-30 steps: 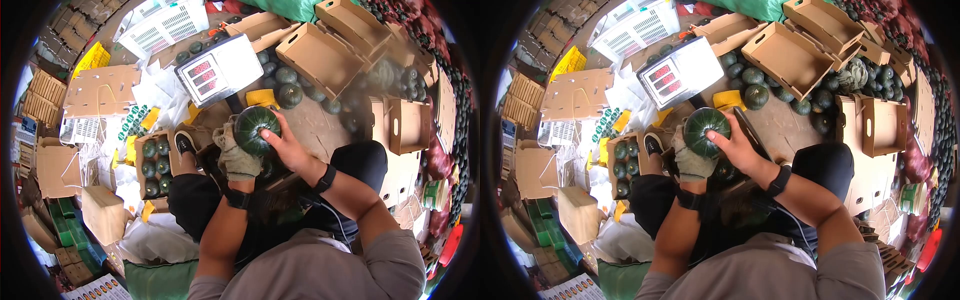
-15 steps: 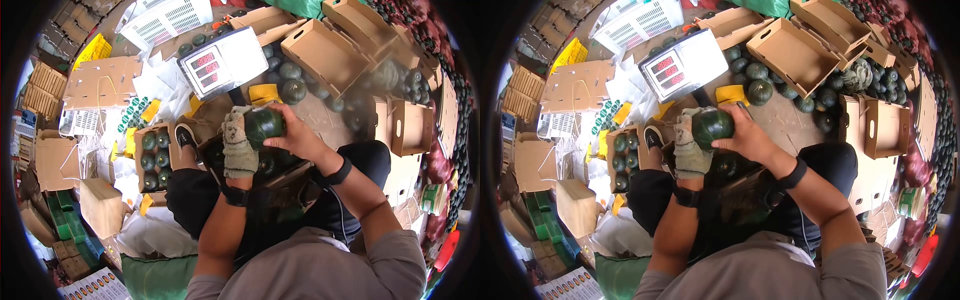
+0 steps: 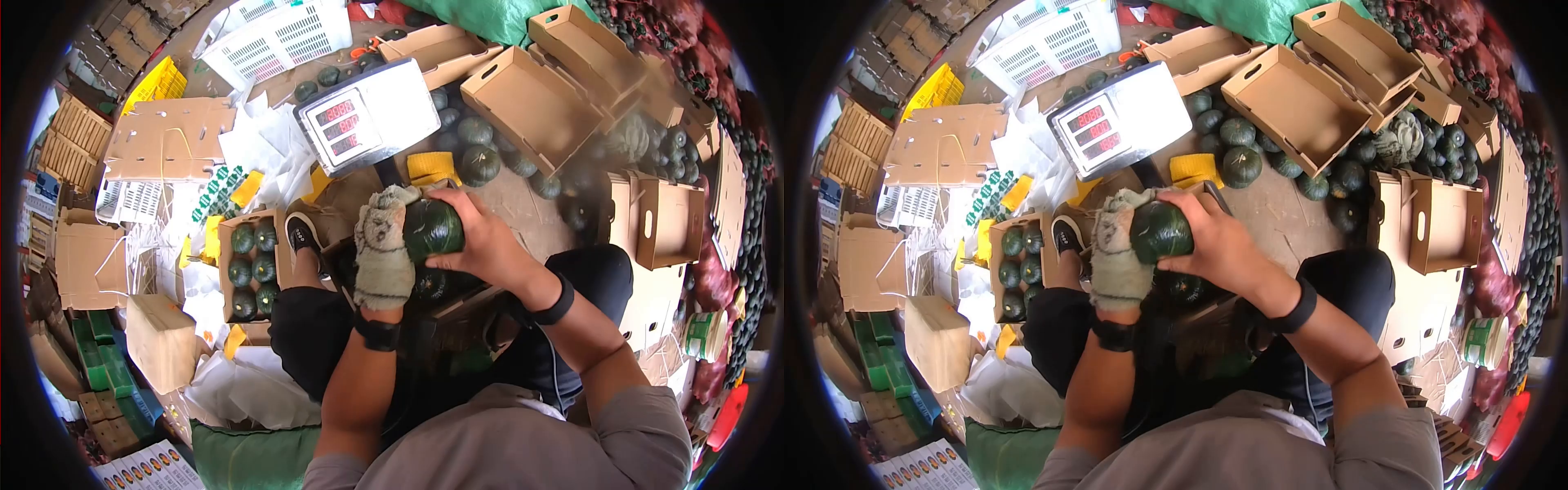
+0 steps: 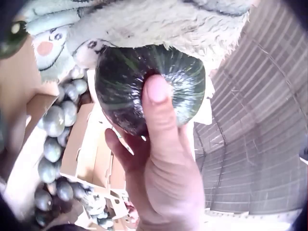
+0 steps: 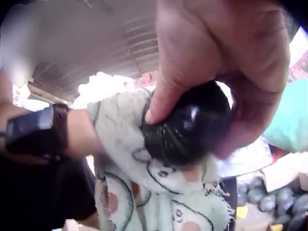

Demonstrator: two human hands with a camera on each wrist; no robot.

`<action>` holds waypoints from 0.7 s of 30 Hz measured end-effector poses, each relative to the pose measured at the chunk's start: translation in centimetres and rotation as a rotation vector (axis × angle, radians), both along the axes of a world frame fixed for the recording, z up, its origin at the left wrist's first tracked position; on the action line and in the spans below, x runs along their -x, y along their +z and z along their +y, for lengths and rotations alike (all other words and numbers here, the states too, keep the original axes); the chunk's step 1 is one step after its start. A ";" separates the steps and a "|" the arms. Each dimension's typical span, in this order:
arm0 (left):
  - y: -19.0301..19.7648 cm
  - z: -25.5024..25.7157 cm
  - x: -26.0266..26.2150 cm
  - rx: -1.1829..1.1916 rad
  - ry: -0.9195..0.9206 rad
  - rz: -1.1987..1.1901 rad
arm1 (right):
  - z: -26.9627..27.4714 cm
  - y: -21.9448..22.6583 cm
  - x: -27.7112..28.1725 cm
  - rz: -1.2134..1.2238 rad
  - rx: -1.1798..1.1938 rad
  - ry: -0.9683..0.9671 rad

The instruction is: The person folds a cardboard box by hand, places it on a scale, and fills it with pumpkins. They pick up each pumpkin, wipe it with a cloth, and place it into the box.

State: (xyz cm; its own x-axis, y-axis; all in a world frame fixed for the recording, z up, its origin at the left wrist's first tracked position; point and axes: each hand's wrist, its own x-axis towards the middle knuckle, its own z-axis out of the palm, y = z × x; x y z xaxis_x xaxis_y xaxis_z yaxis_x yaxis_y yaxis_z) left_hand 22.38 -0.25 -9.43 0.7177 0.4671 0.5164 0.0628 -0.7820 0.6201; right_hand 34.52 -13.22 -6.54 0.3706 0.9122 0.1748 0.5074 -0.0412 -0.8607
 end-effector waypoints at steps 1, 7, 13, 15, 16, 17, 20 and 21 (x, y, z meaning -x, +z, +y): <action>1.4 0.0 0.8 -0.060 0.009 0.020 | -0.2 0.4 0.3 -0.028 -0.071 0.066; -1.5 -1.9 -1.2 1.779 -0.295 -0.794 | 1.7 -4.2 3.3 0.512 -0.246 -0.168; -3.5 0.2 2.0 0.093 0.314 0.146 | 0.5 -2.4 2.2 0.163 -0.099 0.013; -2.6 -0.1 3.1 0.161 0.343 0.229 | 1.4 -5.7 0.7 0.795 0.042 0.008; -1.8 -0.2 3.7 0.191 0.357 0.271 | 2.2 -7.8 -0.6 0.671 0.196 -0.049; -1.5 -0.1 4.3 0.221 0.370 0.308 | 2.7 -9.8 -1.4 0.539 0.349 -0.105; -1.3 0.9 5.3 0.313 0.336 0.290 | 4.3 -14.3 -1.1 -0.137 0.486 -0.238; -1.6 1.1 5.4 0.342 0.314 0.270 | 4.2 -16.6 -1.1 -0.340 0.411 -0.199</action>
State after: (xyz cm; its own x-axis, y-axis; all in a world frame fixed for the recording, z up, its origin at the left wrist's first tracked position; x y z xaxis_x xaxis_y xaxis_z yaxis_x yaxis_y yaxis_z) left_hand 17.01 0.88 -11.03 0.6029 0.7897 0.1134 0.4538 -0.4563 0.7654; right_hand 35.63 -9.04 -23.17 0.5273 0.8487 -0.0402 0.7015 -0.4615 -0.5431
